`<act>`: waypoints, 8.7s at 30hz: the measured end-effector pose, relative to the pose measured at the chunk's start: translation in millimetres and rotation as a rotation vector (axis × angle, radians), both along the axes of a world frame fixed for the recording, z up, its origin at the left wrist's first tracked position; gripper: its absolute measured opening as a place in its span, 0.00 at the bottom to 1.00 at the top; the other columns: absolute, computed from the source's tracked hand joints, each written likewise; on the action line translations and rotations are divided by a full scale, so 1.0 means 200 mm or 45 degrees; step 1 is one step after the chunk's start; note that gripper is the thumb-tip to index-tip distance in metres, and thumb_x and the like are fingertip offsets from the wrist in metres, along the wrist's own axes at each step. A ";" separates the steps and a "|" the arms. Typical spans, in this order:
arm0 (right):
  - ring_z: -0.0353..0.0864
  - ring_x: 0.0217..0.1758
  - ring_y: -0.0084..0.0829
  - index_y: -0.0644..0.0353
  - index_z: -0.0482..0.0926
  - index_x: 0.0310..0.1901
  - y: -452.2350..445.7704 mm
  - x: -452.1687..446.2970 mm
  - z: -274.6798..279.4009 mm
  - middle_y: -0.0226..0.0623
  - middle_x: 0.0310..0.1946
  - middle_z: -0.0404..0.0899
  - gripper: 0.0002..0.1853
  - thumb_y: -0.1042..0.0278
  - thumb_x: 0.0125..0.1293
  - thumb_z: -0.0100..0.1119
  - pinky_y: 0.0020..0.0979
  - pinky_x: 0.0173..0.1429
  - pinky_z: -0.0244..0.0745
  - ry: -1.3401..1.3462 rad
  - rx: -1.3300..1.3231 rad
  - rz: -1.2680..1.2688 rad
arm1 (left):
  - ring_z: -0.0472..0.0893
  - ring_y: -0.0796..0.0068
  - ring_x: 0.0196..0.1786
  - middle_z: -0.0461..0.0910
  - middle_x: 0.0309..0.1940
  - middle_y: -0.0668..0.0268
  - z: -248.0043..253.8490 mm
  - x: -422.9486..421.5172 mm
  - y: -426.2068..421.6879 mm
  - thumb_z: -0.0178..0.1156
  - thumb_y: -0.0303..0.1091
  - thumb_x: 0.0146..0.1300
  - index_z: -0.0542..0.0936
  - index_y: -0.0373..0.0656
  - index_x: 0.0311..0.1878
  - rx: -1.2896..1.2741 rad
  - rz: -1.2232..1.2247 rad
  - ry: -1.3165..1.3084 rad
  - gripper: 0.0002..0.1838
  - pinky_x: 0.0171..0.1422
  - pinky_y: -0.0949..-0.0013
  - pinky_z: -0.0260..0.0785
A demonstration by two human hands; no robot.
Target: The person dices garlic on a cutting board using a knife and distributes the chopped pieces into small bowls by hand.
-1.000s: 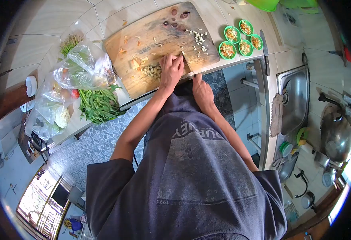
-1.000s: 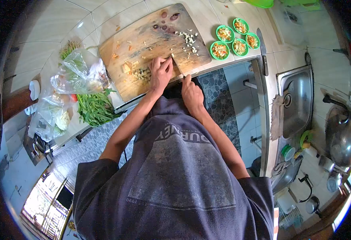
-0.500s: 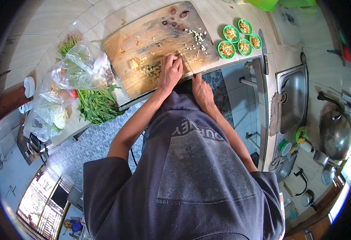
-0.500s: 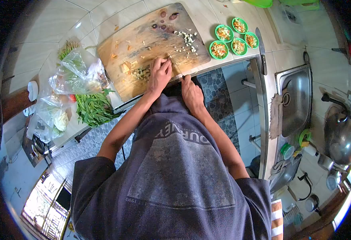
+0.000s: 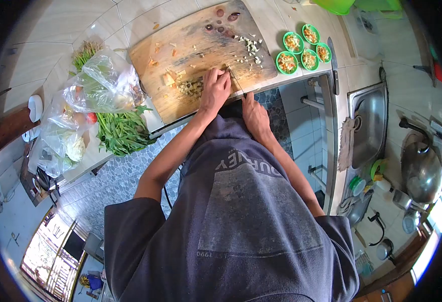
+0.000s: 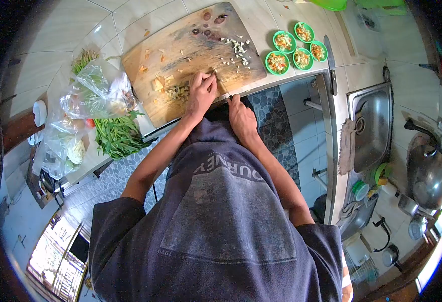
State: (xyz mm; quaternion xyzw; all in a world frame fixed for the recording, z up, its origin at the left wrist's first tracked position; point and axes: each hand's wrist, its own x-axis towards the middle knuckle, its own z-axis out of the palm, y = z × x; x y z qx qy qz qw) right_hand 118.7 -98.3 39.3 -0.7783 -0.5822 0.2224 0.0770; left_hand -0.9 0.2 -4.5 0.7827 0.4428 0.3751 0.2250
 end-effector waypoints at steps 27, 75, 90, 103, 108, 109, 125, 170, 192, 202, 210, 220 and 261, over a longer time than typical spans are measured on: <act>0.79 0.29 0.61 0.65 0.64 0.46 -0.02 0.08 0.01 0.61 0.22 0.78 0.14 0.59 0.75 0.43 0.57 0.33 0.74 0.092 -0.012 -0.205 | 0.75 0.62 0.40 0.73 0.34 0.63 0.03 0.08 0.03 0.63 0.23 0.57 0.82 0.39 0.47 0.068 -0.036 0.054 0.13 0.48 0.59 0.67; 0.80 0.27 0.59 0.64 0.63 0.45 0.03 0.05 -0.09 0.59 0.21 0.78 0.14 0.58 0.76 0.42 0.54 0.29 0.76 0.032 0.019 -0.033 | 0.78 0.59 0.42 0.75 0.42 0.59 0.01 0.09 0.02 0.62 0.22 0.57 0.81 0.33 0.42 -0.104 0.012 -0.127 0.09 0.48 0.60 0.72; 0.82 0.27 0.55 0.63 0.63 0.45 0.01 0.07 -0.03 0.55 0.23 0.80 0.14 0.58 0.76 0.40 0.49 0.28 0.79 -0.044 -0.015 -0.140 | 0.79 0.62 0.38 0.75 0.40 0.58 0.05 0.08 -0.01 0.62 0.21 0.58 0.82 0.33 0.42 -0.009 0.019 -0.116 0.09 0.42 0.62 0.73; 0.80 0.28 0.60 0.62 0.63 0.46 -0.04 0.04 -0.01 0.57 0.25 0.80 0.14 0.58 0.75 0.43 0.55 0.31 0.76 0.017 -0.044 -0.054 | 0.80 0.62 0.40 0.75 0.42 0.58 0.05 0.07 0.00 0.62 0.20 0.55 0.82 0.32 0.41 -0.048 0.038 -0.076 0.09 0.46 0.62 0.73; 0.80 0.24 0.56 0.63 0.63 0.41 -0.02 0.04 -0.05 0.56 0.19 0.78 0.14 0.59 0.75 0.44 0.50 0.26 0.76 -0.019 0.032 -0.001 | 0.78 0.61 0.43 0.74 0.43 0.58 0.03 0.07 -0.01 0.62 0.21 0.56 0.81 0.32 0.41 -0.161 0.010 -0.127 0.09 0.49 0.61 0.72; 0.80 0.24 0.56 0.63 0.63 0.41 0.00 0.04 -0.06 0.56 0.19 0.78 0.14 0.59 0.75 0.44 0.50 0.25 0.76 -0.025 0.051 0.010 | 0.78 0.61 0.43 0.74 0.43 0.58 0.03 0.07 0.00 0.62 0.21 0.56 0.81 0.32 0.41 -0.160 0.003 -0.118 0.09 0.49 0.61 0.72; 0.83 0.24 0.48 0.61 0.63 0.40 -0.08 0.08 -0.05 0.46 0.19 0.79 0.14 0.57 0.75 0.45 0.43 0.24 0.79 -0.210 -0.023 0.019 | 0.80 0.60 0.38 0.76 0.39 0.59 0.03 0.08 0.01 0.64 0.21 0.54 0.81 0.34 0.39 -0.057 0.054 -0.159 0.08 0.43 0.62 0.74; 0.82 0.22 0.48 0.60 0.64 0.41 0.00 0.05 -0.12 0.47 0.21 0.81 0.14 0.56 0.76 0.43 0.42 0.22 0.78 -0.201 0.084 0.056 | 0.75 0.62 0.35 0.71 0.27 0.63 0.04 0.06 0.01 0.65 0.25 0.52 0.78 0.42 0.31 0.010 0.027 0.044 0.05 0.43 0.60 0.70; 0.82 0.22 0.48 0.60 0.64 0.40 -0.03 0.05 -0.08 0.47 0.21 0.80 0.14 0.56 0.75 0.43 0.42 0.22 0.78 -0.297 0.075 -0.004 | 0.76 0.69 0.34 0.72 0.28 0.68 0.00 0.11 0.04 0.66 0.28 0.54 0.82 0.47 0.35 0.131 0.148 0.090 0.05 0.55 0.55 0.60; 0.84 0.26 0.49 0.61 0.65 0.39 0.07 0.06 -0.05 0.51 0.23 0.81 0.14 0.57 0.76 0.42 0.43 0.26 0.79 -0.215 -0.017 -0.038 | 0.76 0.69 0.33 0.73 0.27 0.68 0.01 0.09 0.06 0.66 0.29 0.55 0.83 0.47 0.36 0.162 0.105 0.107 0.05 0.52 0.57 0.60; 0.82 0.29 0.56 0.63 0.63 0.40 0.02 0.09 -0.04 0.56 0.25 0.80 0.14 0.58 0.76 0.41 0.51 0.31 0.78 0.006 0.002 -0.115 | 0.77 0.65 0.32 0.75 0.25 0.65 0.06 0.13 0.07 0.65 0.30 0.58 0.84 0.47 0.37 -0.019 0.098 0.201 0.05 0.52 0.58 0.61; 0.80 0.27 0.58 0.64 0.64 0.42 0.02 0.05 -0.03 0.57 0.22 0.79 0.14 0.58 0.76 0.42 0.53 0.29 0.76 0.039 -0.002 -0.087 | 0.77 0.64 0.32 0.75 0.23 0.64 0.08 0.13 0.07 0.64 0.30 0.58 0.81 0.46 0.30 -0.031 0.118 0.113 0.02 0.51 0.57 0.62; 0.82 0.27 0.55 0.64 0.64 0.41 0.00 0.03 -0.01 0.54 0.23 0.80 0.14 0.58 0.76 0.42 0.50 0.28 0.78 0.112 -0.021 -0.113 | 0.78 0.58 0.30 0.78 0.26 0.57 0.09 0.12 0.08 0.64 0.27 0.58 0.85 0.38 0.37 -0.341 0.131 -0.036 0.06 0.42 0.59 0.69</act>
